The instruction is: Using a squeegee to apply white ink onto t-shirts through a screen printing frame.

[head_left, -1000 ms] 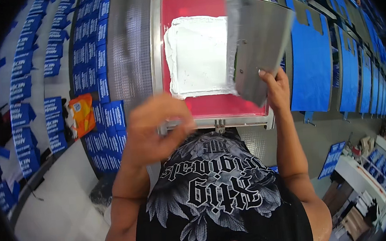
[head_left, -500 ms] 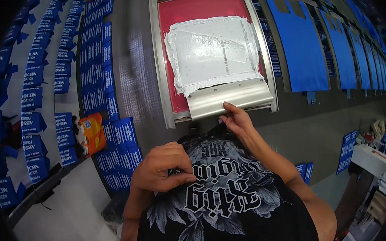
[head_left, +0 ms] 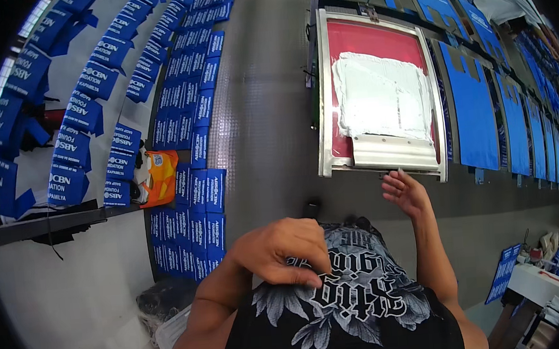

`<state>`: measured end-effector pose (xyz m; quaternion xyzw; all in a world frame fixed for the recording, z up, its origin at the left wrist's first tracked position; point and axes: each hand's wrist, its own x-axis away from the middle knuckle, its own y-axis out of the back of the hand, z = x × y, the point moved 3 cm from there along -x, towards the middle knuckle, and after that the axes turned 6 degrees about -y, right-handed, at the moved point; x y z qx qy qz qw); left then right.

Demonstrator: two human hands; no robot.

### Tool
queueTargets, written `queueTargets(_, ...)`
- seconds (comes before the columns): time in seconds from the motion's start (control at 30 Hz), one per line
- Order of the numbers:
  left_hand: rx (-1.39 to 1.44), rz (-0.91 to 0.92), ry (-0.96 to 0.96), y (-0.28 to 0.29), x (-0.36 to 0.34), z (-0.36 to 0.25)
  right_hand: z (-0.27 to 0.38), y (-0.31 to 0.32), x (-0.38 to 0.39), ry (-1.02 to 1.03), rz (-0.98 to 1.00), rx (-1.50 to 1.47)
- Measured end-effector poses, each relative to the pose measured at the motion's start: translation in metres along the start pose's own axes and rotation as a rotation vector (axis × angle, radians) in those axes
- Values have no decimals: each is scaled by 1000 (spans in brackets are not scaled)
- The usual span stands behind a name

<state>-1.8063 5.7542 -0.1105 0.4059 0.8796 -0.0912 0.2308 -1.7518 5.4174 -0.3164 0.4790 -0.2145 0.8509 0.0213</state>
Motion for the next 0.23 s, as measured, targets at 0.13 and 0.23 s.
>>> queueTargets(0.13, 166, 188, -332, -19, -26, -33, 17, -80, 122, 469, 106, 548)
queueTargets(0.23, 151, 698, -589, -42, -55, -67, 31, -124, 219, 864, 1048, 888)
